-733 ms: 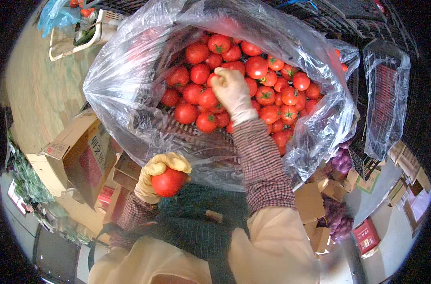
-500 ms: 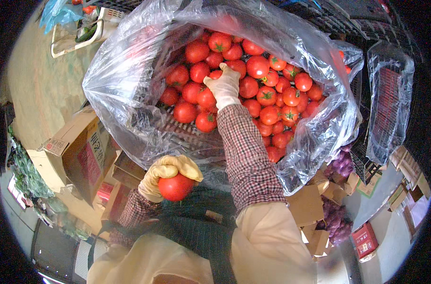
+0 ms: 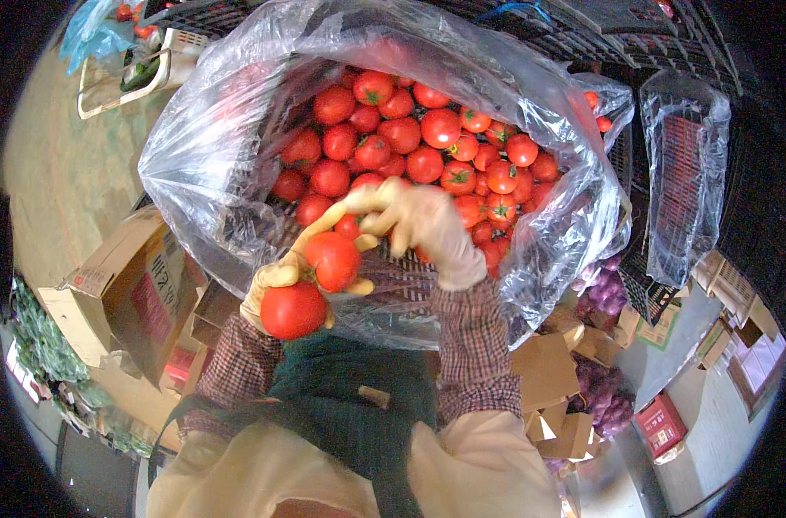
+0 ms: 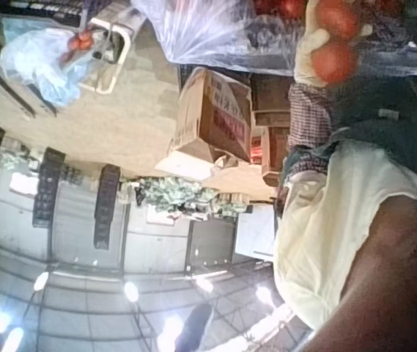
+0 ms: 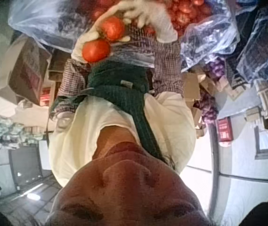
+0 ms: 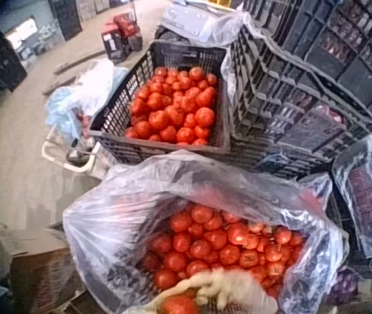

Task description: The person sorts tomatoes from a plastic-lined crate into cardboard boxes by hand. They then relocate empty boxes and plastic crates within a warehouse area containing stacks of produce.

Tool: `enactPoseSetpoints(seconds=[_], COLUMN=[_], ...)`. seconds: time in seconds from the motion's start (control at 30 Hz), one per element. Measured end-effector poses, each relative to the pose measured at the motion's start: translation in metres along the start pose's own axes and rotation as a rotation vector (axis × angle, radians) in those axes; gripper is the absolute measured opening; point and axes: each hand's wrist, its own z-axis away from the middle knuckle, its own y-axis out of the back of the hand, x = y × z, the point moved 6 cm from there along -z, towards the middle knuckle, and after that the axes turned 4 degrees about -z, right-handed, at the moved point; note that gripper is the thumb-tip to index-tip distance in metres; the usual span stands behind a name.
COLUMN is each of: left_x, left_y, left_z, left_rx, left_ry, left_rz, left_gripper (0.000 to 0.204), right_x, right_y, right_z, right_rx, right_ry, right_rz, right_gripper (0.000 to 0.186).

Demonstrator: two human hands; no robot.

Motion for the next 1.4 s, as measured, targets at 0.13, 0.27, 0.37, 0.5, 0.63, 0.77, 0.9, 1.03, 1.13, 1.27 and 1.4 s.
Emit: enactPoseSetpoints(seconds=[0.13, 0.27, 0.37, 0.5, 0.63, 0.77, 0.9, 1.03, 1.13, 1.27, 1.4], left_x=[-0.007, -0.016, -0.017, -0.012, -0.001, 0.02, 0.029, -0.002, -0.018, -0.018, -0.018], left_y=[0.006, 0.01, 0.01, 0.012, 0.015, 0.013, 0.008, 0.003, -0.003, -0.007, -0.017], left_z=[0.004, 0.008, 0.006, 0.003, -0.001, -0.012, -0.017, -0.003, 0.004, 0.004, 0.009], left_rx=[-0.015, 0.077, 0.121, 0.15, 0.173, 0.147, 0.064, -0.104, -0.328, -0.491, -0.491], left_ry=[0.028, 0.065, 0.06, 0.009, -0.04, -0.042, 0.043, 0.351, 0.298, 0.068, 0.112], left_rz=[0.151, 0.126, -0.011, -0.184, -0.311, -0.477, -0.45, -0.237, -0.373, -0.943, -0.913], left_gripper=[0.082, 0.071, 0.068, 0.067, 0.066, 0.073, 0.093, 0.106, 0.103, 0.097, 0.092], right_x=[0.035, 0.098, 0.078, 0.057, 0.026, -0.01, -0.033, -0.018, 0.025, 0.1, 0.151], right_y=[0.084, 0.128, 0.143, 0.119, 0.067, 0.018, -0.023, -0.033, 0.028, 0.09, 0.112], right_z=[-0.062, -0.115, -0.099, -0.062, -0.034, -0.015, 0.018, 0.024, -0.035, -0.12, -0.146], right_rx=[0.707, 0.403, 0.498, 0.321, 0.265, 0.045, 0.145, -0.036, 0.369, 0.674, 0.635], right_ry=[-0.001, -0.339, -0.109, -0.163, -0.024, -0.174, -0.318, -0.507, -0.321, -0.201, -0.288], right_rz=[1.189, 1.568, 1.172, -0.4, -0.986, -0.855, -0.041, 0.047, -0.062, 0.776, 0.545], right_gripper=[0.056, 0.087, 0.069, 0.063, 0.072, 0.07, 0.054, 0.04, 0.017, 0.075, 0.08])
